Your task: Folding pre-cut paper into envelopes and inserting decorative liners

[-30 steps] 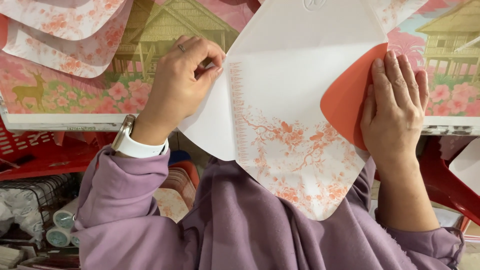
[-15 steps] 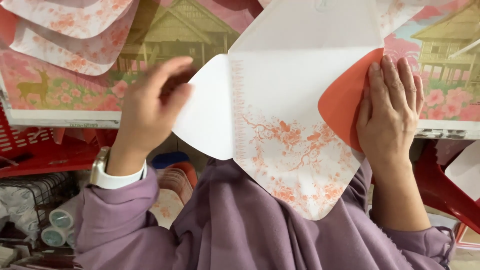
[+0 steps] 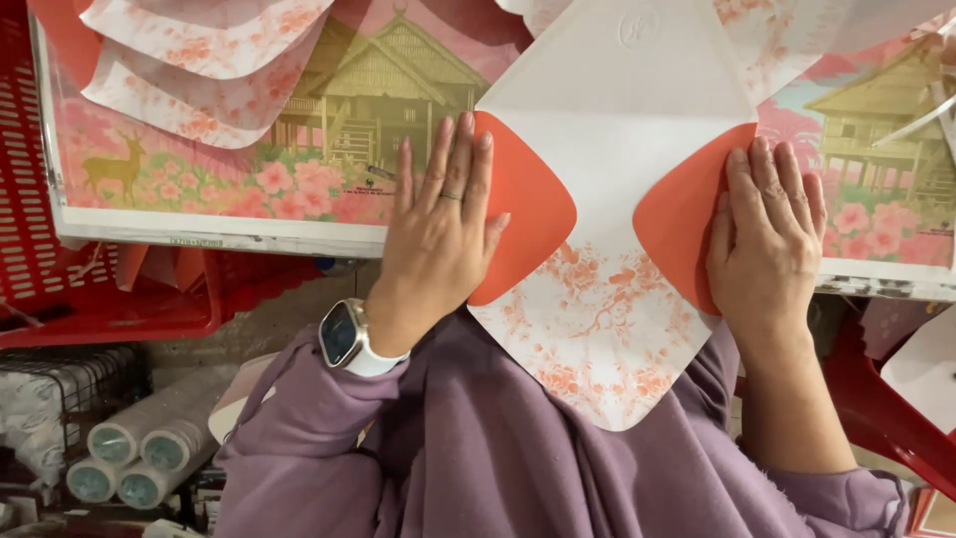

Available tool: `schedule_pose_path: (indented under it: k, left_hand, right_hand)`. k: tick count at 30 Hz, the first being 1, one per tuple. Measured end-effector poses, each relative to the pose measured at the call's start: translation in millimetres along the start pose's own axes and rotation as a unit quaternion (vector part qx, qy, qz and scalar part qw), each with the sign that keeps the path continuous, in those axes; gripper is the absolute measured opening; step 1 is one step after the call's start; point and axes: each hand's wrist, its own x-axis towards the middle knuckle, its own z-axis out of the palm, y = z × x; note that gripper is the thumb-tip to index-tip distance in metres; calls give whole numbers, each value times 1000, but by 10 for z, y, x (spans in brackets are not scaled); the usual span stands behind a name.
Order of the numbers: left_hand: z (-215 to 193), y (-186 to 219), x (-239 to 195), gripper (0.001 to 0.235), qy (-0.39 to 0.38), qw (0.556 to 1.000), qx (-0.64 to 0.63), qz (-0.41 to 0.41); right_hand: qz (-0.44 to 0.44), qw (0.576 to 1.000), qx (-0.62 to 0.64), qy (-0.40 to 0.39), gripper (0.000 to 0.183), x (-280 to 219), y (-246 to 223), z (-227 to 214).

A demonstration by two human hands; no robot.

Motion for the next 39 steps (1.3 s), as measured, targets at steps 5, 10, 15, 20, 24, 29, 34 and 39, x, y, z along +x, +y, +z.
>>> schedule_pose_path:
  k: [5, 10, 15, 20, 24, 29, 34, 39]
  left_hand:
    - [-32, 56, 45, 64, 14, 1000, -7, 12]
    - [-51, -83, 251, 38, 160, 978, -136, 16]
    - [-61, -160, 373, 62, 43, 970, -237, 27]
    - [-29, -112, 379, 49, 148, 939, -302, 74]
    - [-91, 33, 488, 36, 76, 942, -311, 97]
    - [-32, 31, 471, 53, 83, 976, -136, 147]
    - [35, 100, 479, 49, 105, 980, -111, 129]
    - [15, 444, 311, 49, 120, 974, -137, 134]
  right_hand:
    - [-30, 999, -4, 26, 32, 15, 17, 15]
    - [-30, 999, 22, -15, 29, 126, 160, -132]
    - [45, 967, 185, -167, 65, 440, 210, -290]
    - [1, 977, 179, -116, 75, 429, 314, -227]
    - [-69, 969, 227, -75, 36, 465, 272, -245]
    - [-69, 968, 195, -141, 79, 289, 417, -125]
    - [-140, 967, 186, -106, 42, 196, 68, -198]
    - [-159, 963, 204, -80, 32, 21, -167, -128]
